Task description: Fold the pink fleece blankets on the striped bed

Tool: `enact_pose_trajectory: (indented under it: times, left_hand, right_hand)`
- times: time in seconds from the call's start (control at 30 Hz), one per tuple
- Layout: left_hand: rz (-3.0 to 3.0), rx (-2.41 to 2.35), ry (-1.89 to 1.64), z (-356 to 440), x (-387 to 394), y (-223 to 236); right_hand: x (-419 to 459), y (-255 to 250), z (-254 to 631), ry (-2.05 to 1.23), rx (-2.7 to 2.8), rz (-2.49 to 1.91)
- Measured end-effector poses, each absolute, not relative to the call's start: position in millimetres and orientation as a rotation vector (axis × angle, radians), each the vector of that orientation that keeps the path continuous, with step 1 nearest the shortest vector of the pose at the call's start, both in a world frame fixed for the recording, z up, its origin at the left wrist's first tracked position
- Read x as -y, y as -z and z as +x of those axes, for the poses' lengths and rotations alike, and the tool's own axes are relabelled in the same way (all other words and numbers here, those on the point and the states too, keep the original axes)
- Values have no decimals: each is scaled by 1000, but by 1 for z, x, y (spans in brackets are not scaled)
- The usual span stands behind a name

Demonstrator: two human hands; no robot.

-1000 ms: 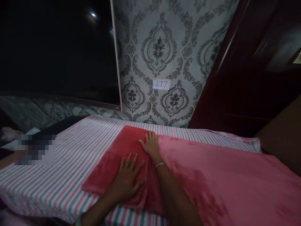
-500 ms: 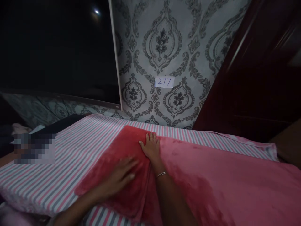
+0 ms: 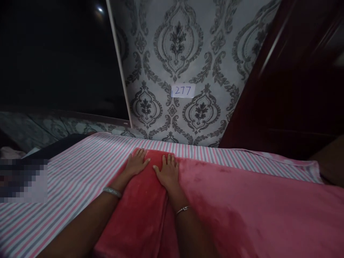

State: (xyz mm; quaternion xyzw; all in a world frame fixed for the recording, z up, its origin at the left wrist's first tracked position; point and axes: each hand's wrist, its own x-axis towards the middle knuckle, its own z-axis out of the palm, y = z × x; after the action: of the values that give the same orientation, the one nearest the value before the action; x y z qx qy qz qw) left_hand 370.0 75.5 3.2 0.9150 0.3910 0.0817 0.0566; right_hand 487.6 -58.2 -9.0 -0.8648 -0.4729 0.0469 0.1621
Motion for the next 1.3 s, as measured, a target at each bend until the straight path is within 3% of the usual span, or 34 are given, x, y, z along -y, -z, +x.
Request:
enact_pose_trajectory:
  times: [0.33, 0.83, 1.17, 1.3]
  left_hand:
    - [2512, -1143, -299, 360, -101, 2]
    - [2641, -1220, -332, 370, -74, 0]
    - [2645, -1017, -166, 332, -54, -38]
    - [2698, -891, -269, 304, -14, -21]
  right_hand:
    - [60, 9, 488, -117, 1365, -2506]
    - [60, 12, 489, -78, 1389, -2547]
    - [62, 21, 491, 135, 1448, -2602]
    - [79, 28, 467, 426, 1592, -2517]
